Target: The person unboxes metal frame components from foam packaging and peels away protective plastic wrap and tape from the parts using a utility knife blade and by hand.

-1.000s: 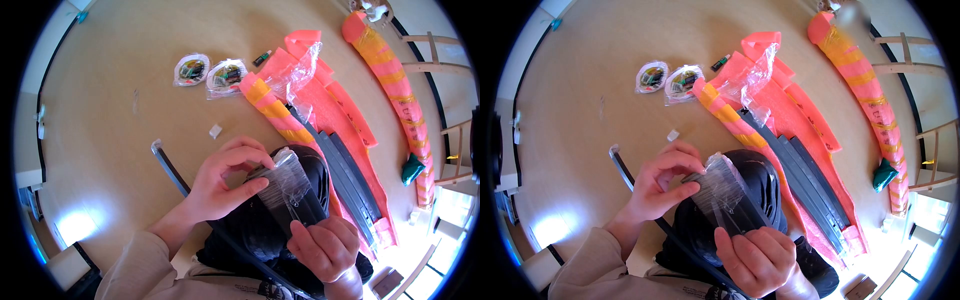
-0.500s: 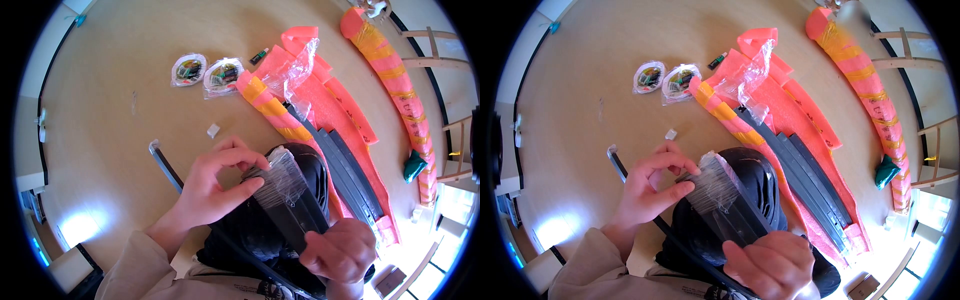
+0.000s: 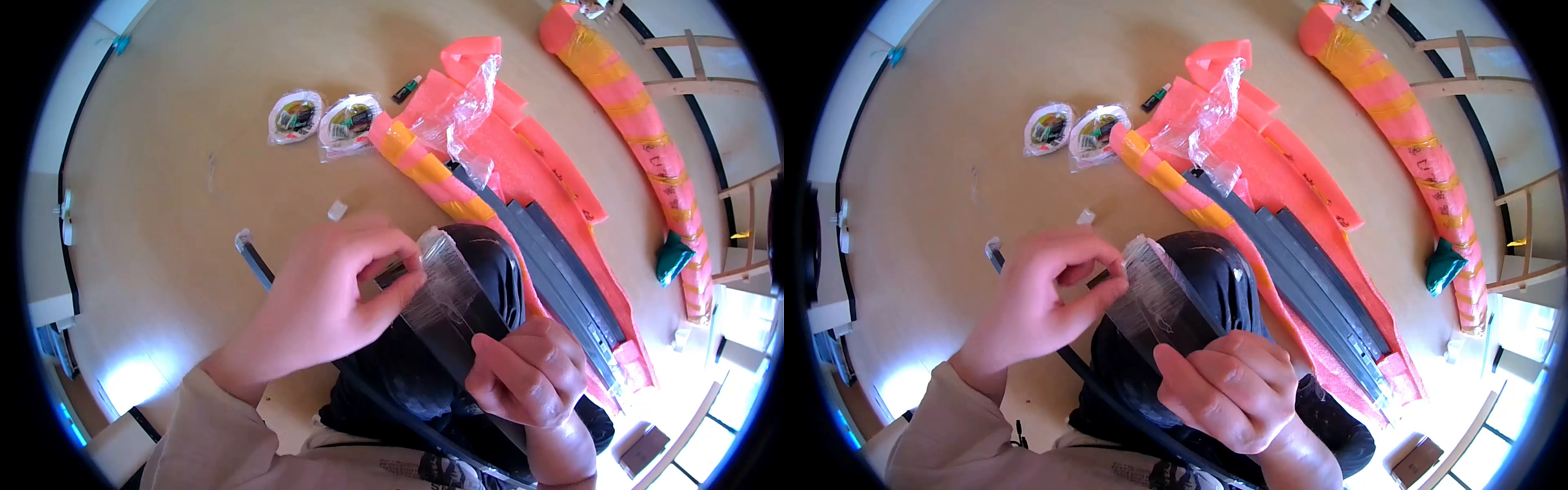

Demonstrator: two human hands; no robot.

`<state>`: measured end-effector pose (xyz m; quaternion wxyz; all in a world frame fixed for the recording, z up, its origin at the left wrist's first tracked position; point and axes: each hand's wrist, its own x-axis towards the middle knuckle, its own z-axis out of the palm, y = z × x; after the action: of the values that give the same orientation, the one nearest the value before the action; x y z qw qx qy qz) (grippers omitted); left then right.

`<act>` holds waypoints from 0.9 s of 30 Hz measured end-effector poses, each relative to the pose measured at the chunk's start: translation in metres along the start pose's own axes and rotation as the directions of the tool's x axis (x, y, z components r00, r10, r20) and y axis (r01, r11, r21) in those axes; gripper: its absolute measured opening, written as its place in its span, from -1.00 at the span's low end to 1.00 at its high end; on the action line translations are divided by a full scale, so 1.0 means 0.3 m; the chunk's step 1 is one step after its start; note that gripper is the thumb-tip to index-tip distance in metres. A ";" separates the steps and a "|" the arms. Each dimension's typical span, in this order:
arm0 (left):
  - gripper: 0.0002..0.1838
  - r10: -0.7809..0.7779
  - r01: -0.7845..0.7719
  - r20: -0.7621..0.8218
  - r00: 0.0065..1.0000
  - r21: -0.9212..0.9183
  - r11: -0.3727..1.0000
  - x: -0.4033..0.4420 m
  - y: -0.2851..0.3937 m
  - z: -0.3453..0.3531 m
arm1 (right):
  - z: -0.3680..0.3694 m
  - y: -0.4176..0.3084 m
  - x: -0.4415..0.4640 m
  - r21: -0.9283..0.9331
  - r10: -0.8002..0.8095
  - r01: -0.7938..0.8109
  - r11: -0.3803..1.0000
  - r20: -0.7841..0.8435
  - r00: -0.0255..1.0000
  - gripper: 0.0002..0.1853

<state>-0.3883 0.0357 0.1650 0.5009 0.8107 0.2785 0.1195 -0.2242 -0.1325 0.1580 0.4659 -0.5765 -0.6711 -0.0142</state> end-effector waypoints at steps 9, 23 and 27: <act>-0.82 -0.266 0.349 0.241 0.933 -0.441 0.827 -0.039 -0.024 -0.025 | 0.023 0.019 0.000 -0.057 -0.040 0.040 0.998 -0.005 0.999 -0.66; -0.92 -0.185 0.144 -0.064 0.981 -0.405 0.903 -0.100 -0.023 0.058 | 0.038 0.022 0.019 -0.065 -0.027 0.035 0.997 0.106 0.994 -0.49; -0.91 -0.198 0.134 -0.101 0.975 -0.445 0.886 -0.107 -0.027 0.070 | 0.027 0.017 0.016 -0.053 0.004 0.003 0.999 0.135 0.991 -0.56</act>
<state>-0.4072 0.0045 0.1506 0.6563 0.6408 0.3483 0.1932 -0.2247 -0.1228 0.1539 0.4040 -0.5886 -0.7002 0.0071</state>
